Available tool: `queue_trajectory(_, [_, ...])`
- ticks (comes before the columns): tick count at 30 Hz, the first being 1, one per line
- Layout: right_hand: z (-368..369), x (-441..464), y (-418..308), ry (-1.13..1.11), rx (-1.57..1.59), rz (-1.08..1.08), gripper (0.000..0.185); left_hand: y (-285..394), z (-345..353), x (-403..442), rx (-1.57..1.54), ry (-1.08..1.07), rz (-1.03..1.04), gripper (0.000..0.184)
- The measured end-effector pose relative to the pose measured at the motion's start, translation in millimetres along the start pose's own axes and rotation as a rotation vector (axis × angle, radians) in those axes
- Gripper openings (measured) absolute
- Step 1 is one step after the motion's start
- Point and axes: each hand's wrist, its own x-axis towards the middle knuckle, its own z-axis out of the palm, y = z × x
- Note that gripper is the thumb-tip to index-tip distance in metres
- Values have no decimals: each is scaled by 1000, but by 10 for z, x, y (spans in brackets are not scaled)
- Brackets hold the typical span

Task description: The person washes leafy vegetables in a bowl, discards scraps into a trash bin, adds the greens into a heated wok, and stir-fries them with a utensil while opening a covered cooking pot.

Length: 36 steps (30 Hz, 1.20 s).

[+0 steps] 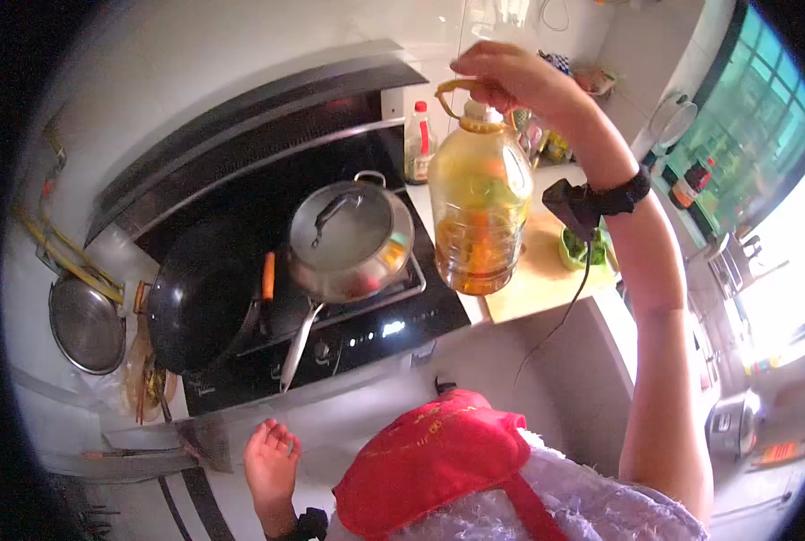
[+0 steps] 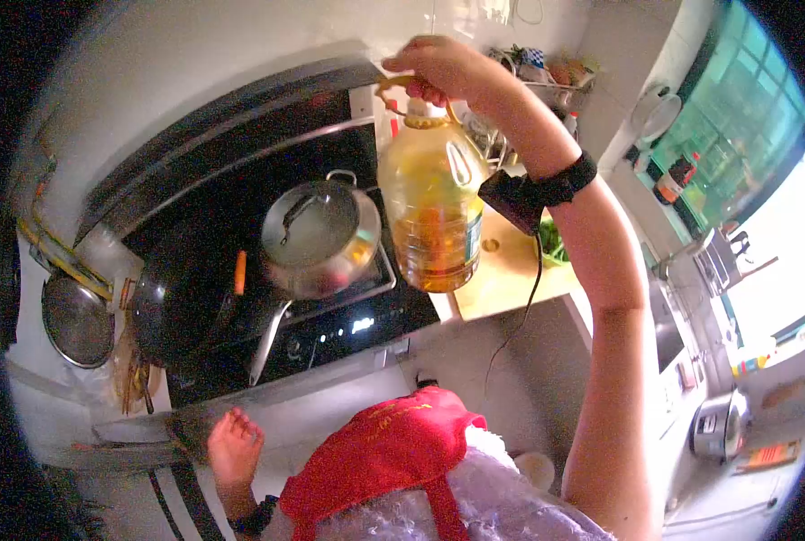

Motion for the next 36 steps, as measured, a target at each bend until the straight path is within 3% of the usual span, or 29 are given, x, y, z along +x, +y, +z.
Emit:
queue_trajectory(4, [-358, 720, 801, -24, -20, 57, 26, -256, 443, 97, -66, 68, 14, 16])
queue_trajectory(6, [-553, 1136, 1373, -50, -67, -60, 29, -352, 587, 72, -94, 82, 24, 15])
queue_trajectory(9, [-950, 1860, 2100, -92, -264, -54, 30, -535, 780, 9, -118, 97, 29, 15])
queue_trajectory(11, [-975, 2049, 2355, -23, -243, 48, 33, -601, 818, -33, -128, 146, 33, 17])
queue_trajectory(13, [-805, 2026, 2478, 150, -24, 173, 40, -624, 877, -59, -154, 160, 63, 17])
queue_trajectory(14, [-762, 2138, 2685, 65, -32, 206, 55, -635, 900, -42, -145, 154, 78, 17])
queue_trajectory(18, [-592, 2298, 3247, 72, -86, 85, 63, -578, 1127, -5, -91, 122, 57, 16])
queue_trajectory(21, [-525, 2333, 3452, 150, 187, -9, 74, -525, 1217, 97, -67, 95, 58, 18])
queue_trajectory(24, [-458, 2037, 3632, 346, 78, -228, 75, -482, 1221, 138, -69, 127, 21, 14])
queue_trajectory(25, [-512, 1506, 3287, 412, -122, -50, 61, -481, 1204, 151, -59, 139, 24, 14])
queue_trajectory(27, [-357, 1047, 3625, 433, -474, 150, 37, -511, 1165, 197, -70, 155, 38, 14])
queue_trajectory(28, [-247, 783, 3929, 223, -567, 257, 30, -509, 1163, 207, -57, 144, 44, 15])
queue_trajectory(29, [-82, 507, 4394, 53, -653, 292, 41, -512, 1201, 209, -46, 142, 40, 15])
queue_trajectory(30, [51, 234, 4739, -303, -775, 297, 52, -503, 1257, 200, -34, 140, 43, 15])
queue_trajectory(31, [256, -118, 4935, -424, -879, 322, 62, -491, 1278, 208, -20, 138, 50, 15])
queue_trajectory(33, [471, -547, 5215, -556, -920, 264, 51, -465, 1202, 263, -13, 113, 21, 15])
queue_trajectory(35, [628, -697, 5358, -497, -870, 206, 41, -438, 1198, 278, 25, 90, 18, 15])
queue_trajectory(36, [741, -730, 5320, -331, -854, 340, 36, -424, 1184, 294, 25, 100, 21, 16])
